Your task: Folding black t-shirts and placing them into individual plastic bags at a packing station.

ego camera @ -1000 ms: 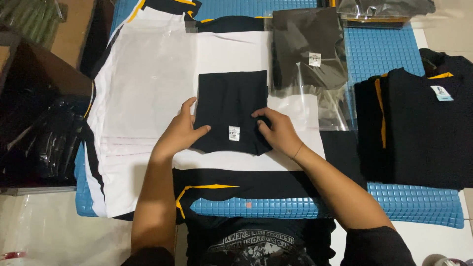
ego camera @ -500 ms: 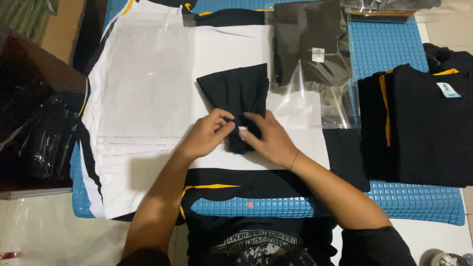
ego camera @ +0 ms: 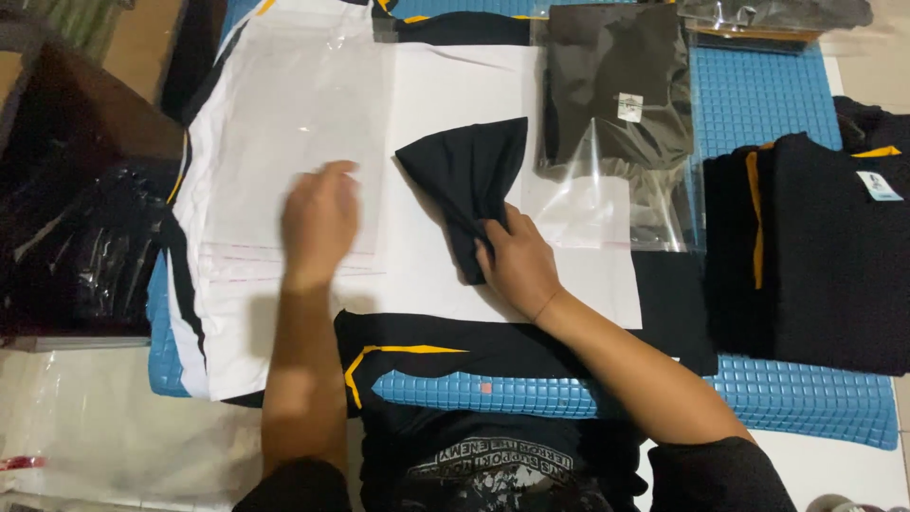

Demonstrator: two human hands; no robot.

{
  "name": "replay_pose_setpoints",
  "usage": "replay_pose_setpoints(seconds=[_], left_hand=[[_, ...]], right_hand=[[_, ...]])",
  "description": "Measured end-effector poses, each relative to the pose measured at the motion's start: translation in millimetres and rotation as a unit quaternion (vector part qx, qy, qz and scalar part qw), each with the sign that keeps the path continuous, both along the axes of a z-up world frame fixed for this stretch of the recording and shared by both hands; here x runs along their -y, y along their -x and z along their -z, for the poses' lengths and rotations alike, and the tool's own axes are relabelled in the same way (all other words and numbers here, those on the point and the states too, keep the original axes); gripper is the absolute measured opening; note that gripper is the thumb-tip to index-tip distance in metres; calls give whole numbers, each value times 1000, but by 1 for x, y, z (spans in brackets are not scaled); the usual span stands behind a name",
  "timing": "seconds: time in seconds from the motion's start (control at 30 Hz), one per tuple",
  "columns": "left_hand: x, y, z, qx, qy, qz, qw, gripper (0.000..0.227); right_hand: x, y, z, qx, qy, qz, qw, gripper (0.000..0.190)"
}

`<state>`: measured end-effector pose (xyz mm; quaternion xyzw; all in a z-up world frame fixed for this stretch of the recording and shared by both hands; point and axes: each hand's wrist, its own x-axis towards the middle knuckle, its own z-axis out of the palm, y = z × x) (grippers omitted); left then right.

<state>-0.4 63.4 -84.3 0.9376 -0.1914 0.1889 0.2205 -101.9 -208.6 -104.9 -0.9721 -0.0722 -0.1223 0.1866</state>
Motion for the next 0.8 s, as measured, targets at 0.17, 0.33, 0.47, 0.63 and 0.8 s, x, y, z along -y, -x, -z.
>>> replay_pose_setpoints(seconds=[0.17,0.33,0.47,0.63,0.8], left_hand=[[-56,-5,-8,-218,-99,-158,958,45],[-70,-9,-4,-326,-116,-172,922,50],[-52,-9,-6,-273,-127,-108,947,45],[-6,5,-33,-250,-98,3,963,53],[20,13,-43,-265,-103,47,958,60]], right_hand=[[9,-2,6,26,-27,-3,999,21],[20,2,-9,58,-103,-19,993,18],[38,-1,-7,99,-163,-20,981,19],[56,-6,-13,123,-193,-6,973,16],[66,-10,-17,179,-206,2,962,15]])
